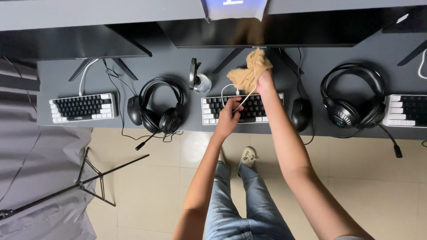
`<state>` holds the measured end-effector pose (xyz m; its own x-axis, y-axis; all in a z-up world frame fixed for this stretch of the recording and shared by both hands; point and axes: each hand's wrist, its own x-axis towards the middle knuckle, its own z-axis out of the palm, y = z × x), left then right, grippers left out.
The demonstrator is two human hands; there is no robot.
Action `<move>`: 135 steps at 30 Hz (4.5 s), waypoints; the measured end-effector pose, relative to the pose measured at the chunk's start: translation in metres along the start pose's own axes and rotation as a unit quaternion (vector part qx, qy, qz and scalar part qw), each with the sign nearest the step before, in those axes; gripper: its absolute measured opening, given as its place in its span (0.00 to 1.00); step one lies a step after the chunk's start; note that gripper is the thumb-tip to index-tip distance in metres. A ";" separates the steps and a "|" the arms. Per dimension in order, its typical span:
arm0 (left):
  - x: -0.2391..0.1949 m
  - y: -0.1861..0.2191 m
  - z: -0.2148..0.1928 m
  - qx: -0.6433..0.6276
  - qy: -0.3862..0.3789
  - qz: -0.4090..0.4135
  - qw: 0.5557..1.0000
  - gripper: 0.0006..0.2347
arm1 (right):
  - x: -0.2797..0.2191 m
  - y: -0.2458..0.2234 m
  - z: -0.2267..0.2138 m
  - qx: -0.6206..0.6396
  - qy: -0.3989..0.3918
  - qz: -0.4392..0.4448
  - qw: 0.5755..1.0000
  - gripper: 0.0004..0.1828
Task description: The person cleans a pair of headphones, a keyboard, and a mouse on a desk using a cloth. They wipe the headphones first, then the keyboard, and finally the mouse, placing each item back on the desk after cleaning.
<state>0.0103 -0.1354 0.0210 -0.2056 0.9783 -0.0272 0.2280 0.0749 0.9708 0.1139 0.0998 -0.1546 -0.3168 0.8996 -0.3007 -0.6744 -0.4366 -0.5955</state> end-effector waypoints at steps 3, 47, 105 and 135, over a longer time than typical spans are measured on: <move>0.000 0.002 -0.009 -0.027 -0.027 0.007 0.999 0.21 | -0.035 0.002 0.001 0.000 0.012 0.020 1.000 0.17; 0.118 0.051 -0.053 0.118 0.053 0.086 0.988 0.07 | -0.131 -0.019 0.113 -0.598 -0.118 -0.158 0.777 0.15; -0.013 -0.132 -0.070 -0.067 0.140 -0.254 0.955 0.21 | -0.176 -0.026 0.094 -0.828 -0.048 -0.273 0.487 0.22; -0.078 0.136 0.010 -0.070 0.196 0.009 0.978 0.12 | -0.299 -0.069 0.154 -0.656 -0.061 -0.357 0.662 0.34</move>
<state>0.0673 -0.1993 0.1530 -0.5582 0.8277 0.0580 0.1086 0.0035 0.9941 0.1526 -0.1371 0.0911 -0.3345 0.8428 0.4217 0.4537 0.5362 -0.7118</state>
